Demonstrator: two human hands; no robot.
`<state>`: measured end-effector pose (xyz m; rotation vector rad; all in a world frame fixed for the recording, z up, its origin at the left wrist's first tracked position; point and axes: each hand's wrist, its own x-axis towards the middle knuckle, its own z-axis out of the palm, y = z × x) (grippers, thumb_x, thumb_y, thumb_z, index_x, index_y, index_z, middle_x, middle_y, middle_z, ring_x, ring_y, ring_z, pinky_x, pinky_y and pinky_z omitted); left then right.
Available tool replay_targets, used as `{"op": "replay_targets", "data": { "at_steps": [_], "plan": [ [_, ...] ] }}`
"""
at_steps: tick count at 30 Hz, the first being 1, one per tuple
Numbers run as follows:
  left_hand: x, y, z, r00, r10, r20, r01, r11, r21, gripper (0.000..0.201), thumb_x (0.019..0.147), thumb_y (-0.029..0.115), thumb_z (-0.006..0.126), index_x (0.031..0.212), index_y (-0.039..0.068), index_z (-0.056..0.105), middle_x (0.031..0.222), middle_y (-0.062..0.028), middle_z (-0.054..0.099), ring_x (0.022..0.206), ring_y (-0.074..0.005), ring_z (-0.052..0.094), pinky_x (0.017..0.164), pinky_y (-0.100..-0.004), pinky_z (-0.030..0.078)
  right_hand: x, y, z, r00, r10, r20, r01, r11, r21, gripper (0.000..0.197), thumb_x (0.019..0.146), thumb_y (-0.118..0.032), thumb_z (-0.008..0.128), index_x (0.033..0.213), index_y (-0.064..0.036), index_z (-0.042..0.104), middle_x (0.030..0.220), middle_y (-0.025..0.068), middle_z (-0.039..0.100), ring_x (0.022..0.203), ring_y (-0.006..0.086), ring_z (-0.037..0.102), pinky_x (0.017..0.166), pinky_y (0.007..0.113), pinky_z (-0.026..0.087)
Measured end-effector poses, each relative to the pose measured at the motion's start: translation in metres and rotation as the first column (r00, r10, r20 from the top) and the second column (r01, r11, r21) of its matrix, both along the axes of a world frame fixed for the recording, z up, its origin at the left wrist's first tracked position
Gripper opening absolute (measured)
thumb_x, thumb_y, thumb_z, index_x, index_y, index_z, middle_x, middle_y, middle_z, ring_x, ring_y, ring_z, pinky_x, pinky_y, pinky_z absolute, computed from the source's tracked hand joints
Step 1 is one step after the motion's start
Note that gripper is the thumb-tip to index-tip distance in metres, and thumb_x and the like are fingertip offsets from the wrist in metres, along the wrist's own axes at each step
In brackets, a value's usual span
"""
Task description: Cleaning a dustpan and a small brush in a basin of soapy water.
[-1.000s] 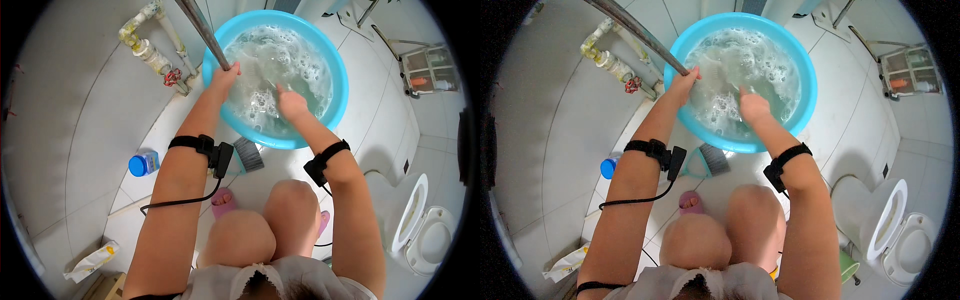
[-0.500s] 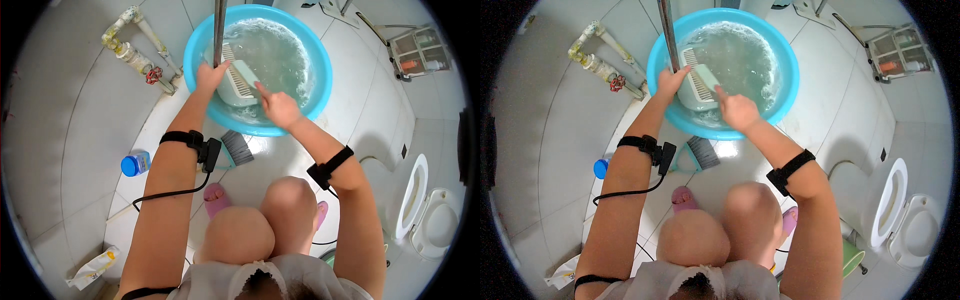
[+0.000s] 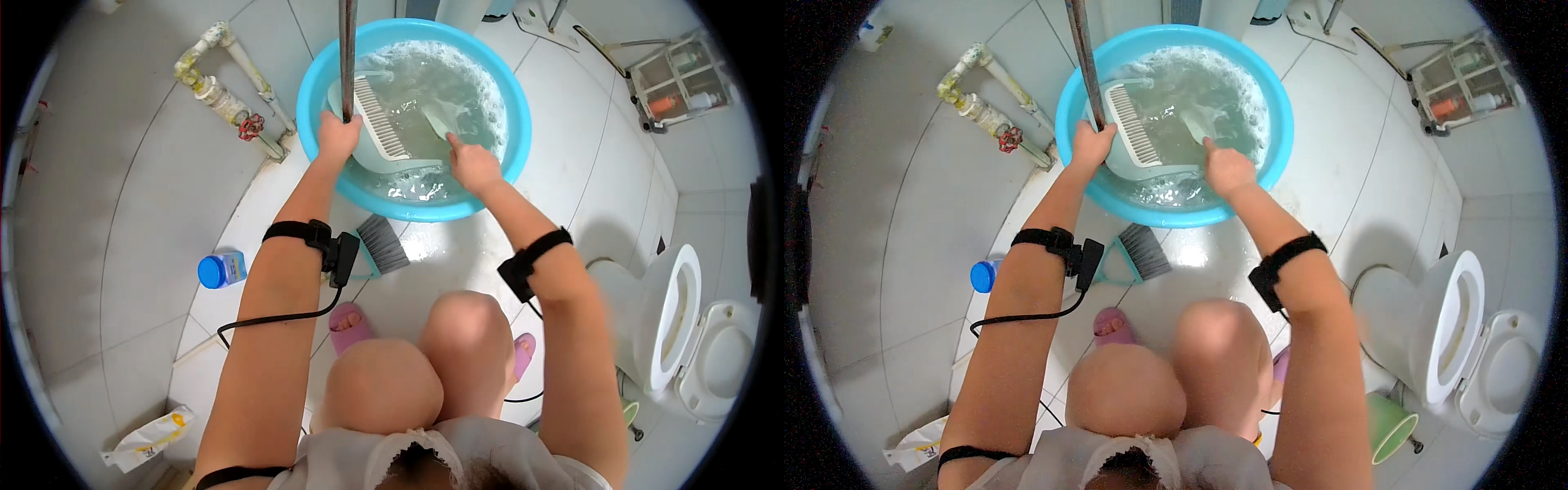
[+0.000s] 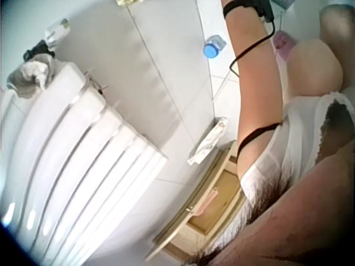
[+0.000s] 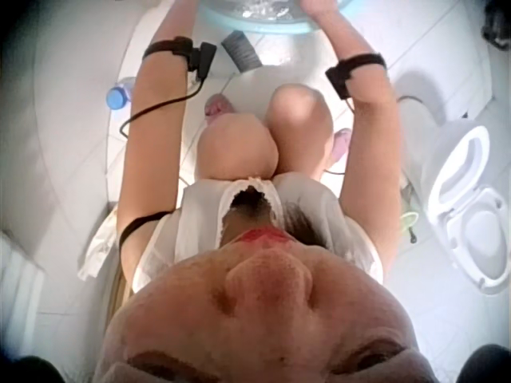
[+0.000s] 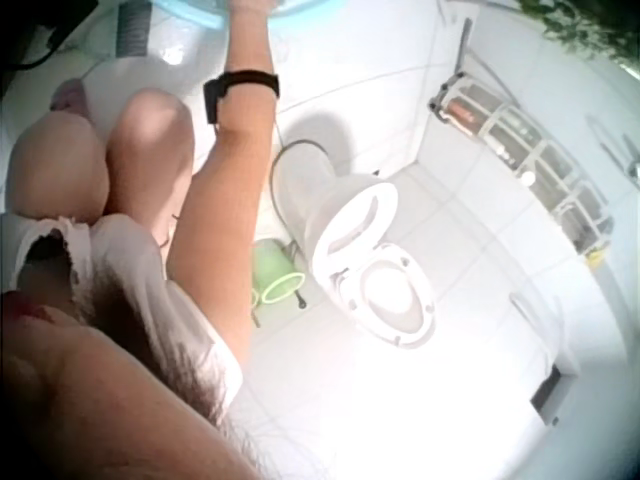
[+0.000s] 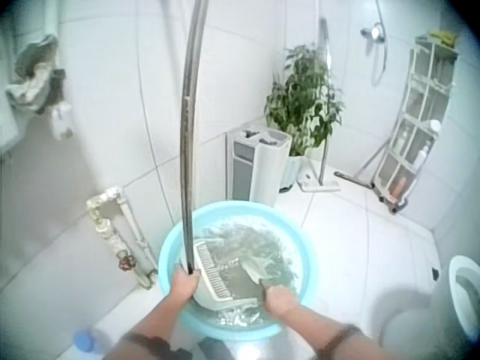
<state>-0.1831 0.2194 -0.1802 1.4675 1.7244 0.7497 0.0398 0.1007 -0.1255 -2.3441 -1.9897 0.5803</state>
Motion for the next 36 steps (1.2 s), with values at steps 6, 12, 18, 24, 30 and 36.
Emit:
{"op": "replay_targets", "data": {
  "at_steps": [6, 12, 18, 24, 30, 36],
  "plan": [
    [0.011, -0.018, 0.029, 0.887, 0.096, 0.451, 0.058, 0.947, -0.315, 0.032, 0.083, 0.014, 0.056, 0.107, -0.005, 0.046, 0.091, -0.0142, 0.058, 0.074, -0.0214, 0.060, 0.059, -0.0344, 0.051, 0.003, -0.002, -0.006, 0.899, 0.072, -0.432, -0.012, 0.990, 0.140, 0.037, 0.086, -0.016, 0.042, 0.122, -0.0109, 0.051, 0.081, 0.0230, 0.061, 0.078, 0.0368, 0.061, 0.074, 0.044, 0.048],
    [-0.009, -0.006, 0.037, 0.878, 0.078, 0.473, 0.157, 0.886, -0.437, 0.022, 0.084, 0.006, 0.050, 0.104, -0.003, 0.050, 0.084, -0.0113, 0.058, 0.065, -0.0184, 0.059, 0.056, -0.0308, 0.051, -0.032, -0.044, 0.057, 0.841, 0.415, -0.347, -0.374, 0.910, 0.181, 0.039, 0.085, -0.016, 0.044, 0.123, -0.0105, 0.050, 0.070, 0.0225, 0.060, 0.066, 0.0365, 0.061, 0.064, 0.045, 0.049],
    [0.000, -0.015, 0.046, 0.819, 0.143, 0.556, 0.123, 0.902, -0.413, 0.027, 0.084, 0.005, 0.048, 0.110, -0.002, 0.048, 0.085, -0.0101, 0.059, 0.067, -0.0184, 0.058, 0.055, -0.0326, 0.049, -0.048, -0.042, 0.063, 0.866, 0.471, -0.168, -0.447, 0.880, 0.162, 0.044, 0.081, -0.009, 0.049, 0.124, -0.0120, 0.049, 0.060, 0.0172, 0.058, 0.054, 0.0343, 0.057, 0.055, 0.044, 0.047],
    [-0.004, -0.009, 0.039, 0.829, 0.099, 0.551, 0.163, 0.899, -0.406, 0.031, 0.084, 0.006, 0.047, 0.115, 0.005, 0.042, 0.086, -0.0090, 0.058, 0.072, -0.0176, 0.058, 0.059, -0.0386, 0.050, -0.031, -0.017, 0.057, 0.926, 0.371, -0.064, -0.364, 0.926, 0.101, 0.044, 0.080, -0.010, 0.047, 0.124, -0.0144, 0.051, 0.065, 0.0175, 0.059, 0.059, 0.0335, 0.058, 0.057, 0.042, 0.048],
    [-0.011, -0.013, 0.038, 0.817, 0.100, 0.568, 0.179, 0.892, -0.414, 0.030, 0.083, 0.008, 0.048, 0.112, 0.007, 0.039, 0.088, -0.0092, 0.057, 0.076, -0.0197, 0.059, 0.062, -0.0412, 0.050, 0.026, -0.001, 0.006, 0.999, 0.047, -0.008, -0.046, 0.996, 0.079, 0.035, 0.084, -0.013, 0.042, 0.117, -0.0101, 0.055, 0.076, 0.0202, 0.062, 0.072, 0.0354, 0.061, 0.067, 0.044, 0.049],
    [0.015, -0.023, 0.043, 0.892, -0.012, 0.451, 0.172, 0.933, -0.315, 0.049, 0.079, 0.023, 0.062, 0.117, 0.009, 0.034, 0.096, -0.0126, 0.056, 0.084, -0.0239, 0.059, 0.063, -0.0412, 0.050, 0.043, 0.022, -0.036, 0.956, 0.007, -0.294, 0.054, 0.979, 0.198, 0.037, 0.084, -0.015, 0.046, 0.120, -0.0105, 0.053, 0.084, 0.0222, 0.062, 0.077, 0.0364, 0.060, 0.074, 0.044, 0.047]
  ]
}}
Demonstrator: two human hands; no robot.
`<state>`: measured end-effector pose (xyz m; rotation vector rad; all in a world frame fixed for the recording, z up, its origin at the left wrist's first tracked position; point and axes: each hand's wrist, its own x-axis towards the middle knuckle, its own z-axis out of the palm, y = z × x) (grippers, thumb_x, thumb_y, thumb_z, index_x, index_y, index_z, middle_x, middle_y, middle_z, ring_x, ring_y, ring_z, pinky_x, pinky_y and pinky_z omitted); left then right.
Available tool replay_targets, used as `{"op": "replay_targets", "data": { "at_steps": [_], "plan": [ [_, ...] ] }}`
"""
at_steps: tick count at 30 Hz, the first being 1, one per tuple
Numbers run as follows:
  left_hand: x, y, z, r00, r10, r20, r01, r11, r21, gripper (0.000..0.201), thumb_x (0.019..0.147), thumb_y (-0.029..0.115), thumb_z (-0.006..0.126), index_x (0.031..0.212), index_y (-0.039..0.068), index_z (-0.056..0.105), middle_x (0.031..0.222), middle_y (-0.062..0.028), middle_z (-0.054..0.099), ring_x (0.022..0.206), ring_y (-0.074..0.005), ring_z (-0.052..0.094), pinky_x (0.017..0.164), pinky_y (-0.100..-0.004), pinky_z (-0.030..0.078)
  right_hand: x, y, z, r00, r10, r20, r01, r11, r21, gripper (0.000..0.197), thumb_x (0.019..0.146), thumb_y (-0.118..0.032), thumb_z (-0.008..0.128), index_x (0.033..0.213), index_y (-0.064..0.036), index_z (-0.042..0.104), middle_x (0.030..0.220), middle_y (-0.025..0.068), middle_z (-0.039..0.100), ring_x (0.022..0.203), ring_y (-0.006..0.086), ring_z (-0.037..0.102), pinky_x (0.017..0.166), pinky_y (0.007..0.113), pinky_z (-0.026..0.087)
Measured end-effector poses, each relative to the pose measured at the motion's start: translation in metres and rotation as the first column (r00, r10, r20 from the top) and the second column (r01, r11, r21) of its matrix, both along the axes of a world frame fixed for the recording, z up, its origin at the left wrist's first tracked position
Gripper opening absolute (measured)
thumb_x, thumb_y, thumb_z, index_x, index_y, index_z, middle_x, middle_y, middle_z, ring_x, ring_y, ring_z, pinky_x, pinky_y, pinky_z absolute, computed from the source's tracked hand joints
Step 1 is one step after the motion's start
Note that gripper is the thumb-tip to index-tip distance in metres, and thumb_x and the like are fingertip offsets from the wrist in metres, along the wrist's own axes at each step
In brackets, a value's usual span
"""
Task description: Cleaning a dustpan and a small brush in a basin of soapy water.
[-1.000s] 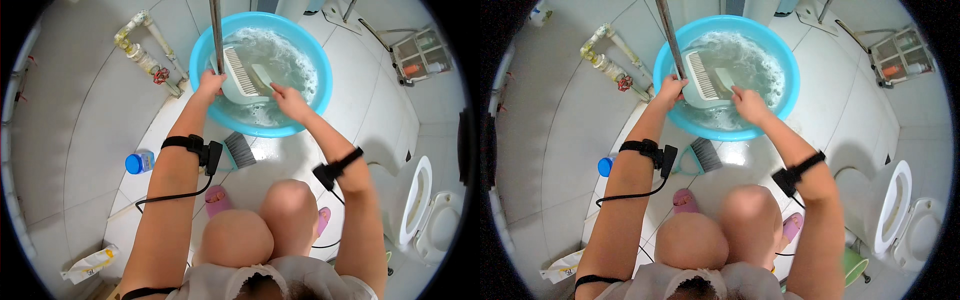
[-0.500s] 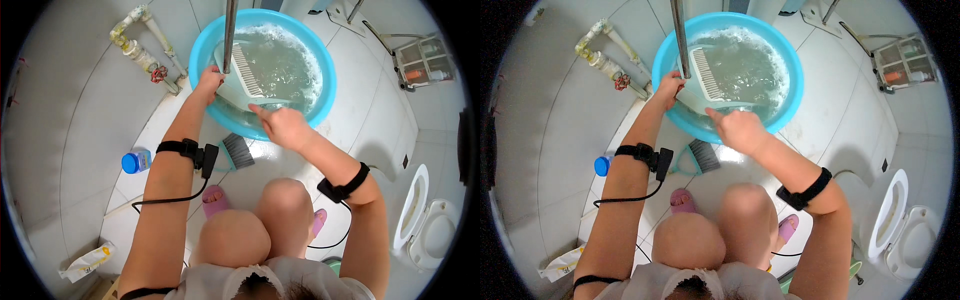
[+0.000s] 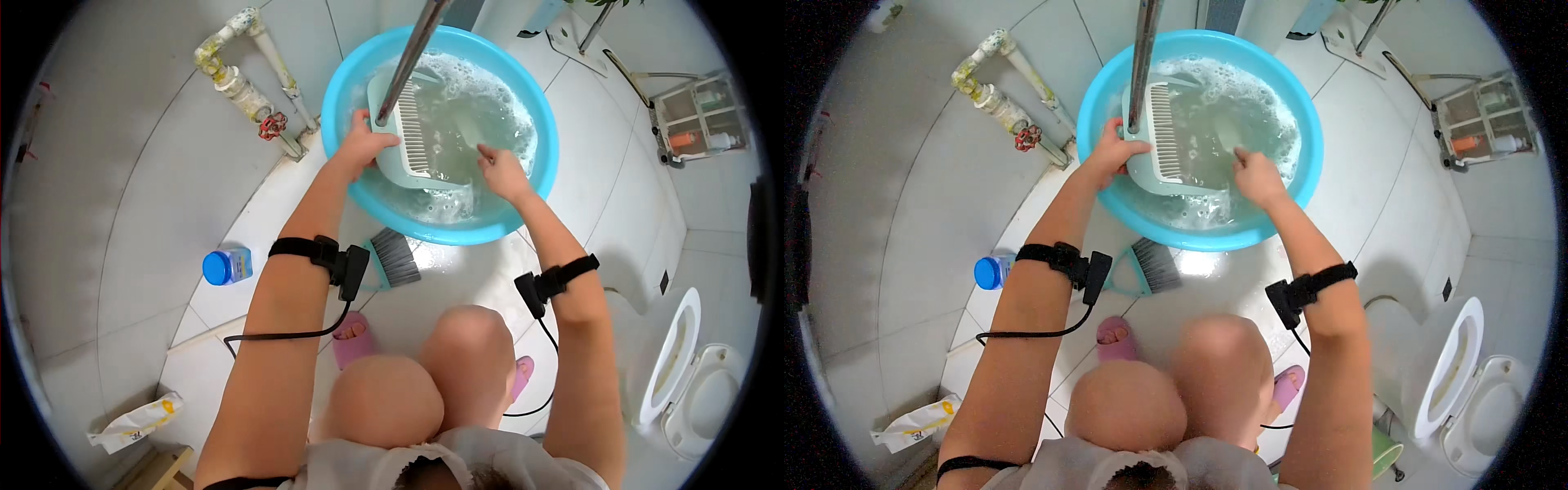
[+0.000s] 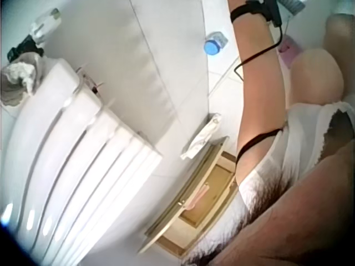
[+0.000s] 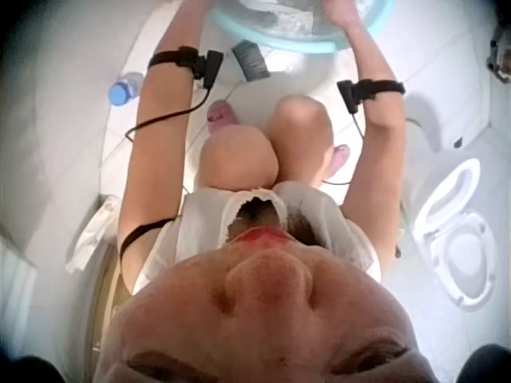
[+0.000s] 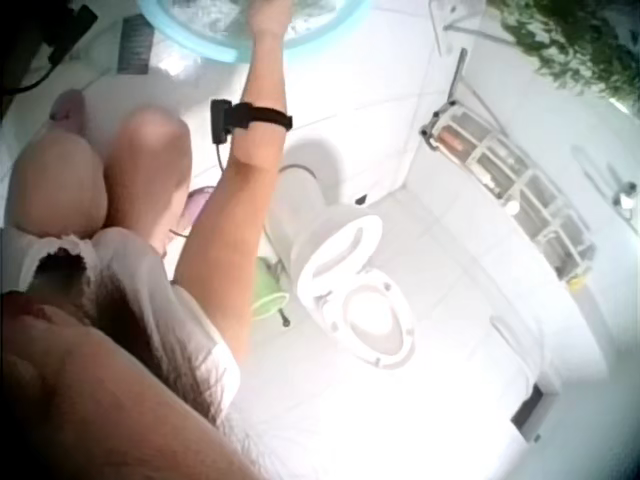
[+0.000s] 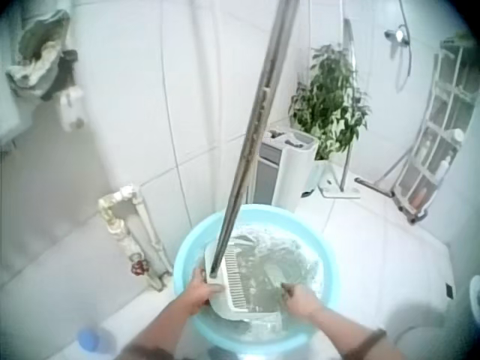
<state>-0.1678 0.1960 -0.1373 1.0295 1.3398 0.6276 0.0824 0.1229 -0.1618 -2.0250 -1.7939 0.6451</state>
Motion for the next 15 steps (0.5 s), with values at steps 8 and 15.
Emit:
{"op": "replay_targets", "data": {
  "at_steps": [8, 15],
  "plan": [
    [-0.010, 0.013, -0.042, 0.985, 0.130, -0.117, -0.072, 0.911, 0.407, 0.049, 0.074, 0.029, 0.072, 0.103, 0.003, 0.043, 0.093, -0.0125, 0.056, 0.082, -0.0203, 0.057, 0.070, -0.0326, 0.047, -0.077, 0.030, 0.060, 0.942, 0.324, 0.090, -0.328, 0.944, 0.042, 0.035, 0.087, -0.020, 0.045, 0.121, -0.0190, 0.052, 0.082, 0.0196, 0.062, 0.077, 0.0350, 0.061, 0.071, 0.044, 0.048],
    [-0.006, 0.011, -0.041, 0.970, 0.187, -0.155, -0.101, 0.890, 0.444, 0.045, 0.069, 0.028, 0.075, 0.092, 0.002, 0.045, 0.083, -0.0112, 0.057, 0.074, -0.0219, 0.055, 0.069, -0.0338, 0.044, -0.069, 0.062, 0.000, 1.000, -0.006, 0.012, 0.005, 0.995, 0.104, 0.036, 0.087, -0.018, 0.042, 0.121, -0.0187, 0.051, 0.080, 0.0210, 0.062, 0.077, 0.0396, 0.060, 0.072, 0.048, 0.047]
  ]
}}
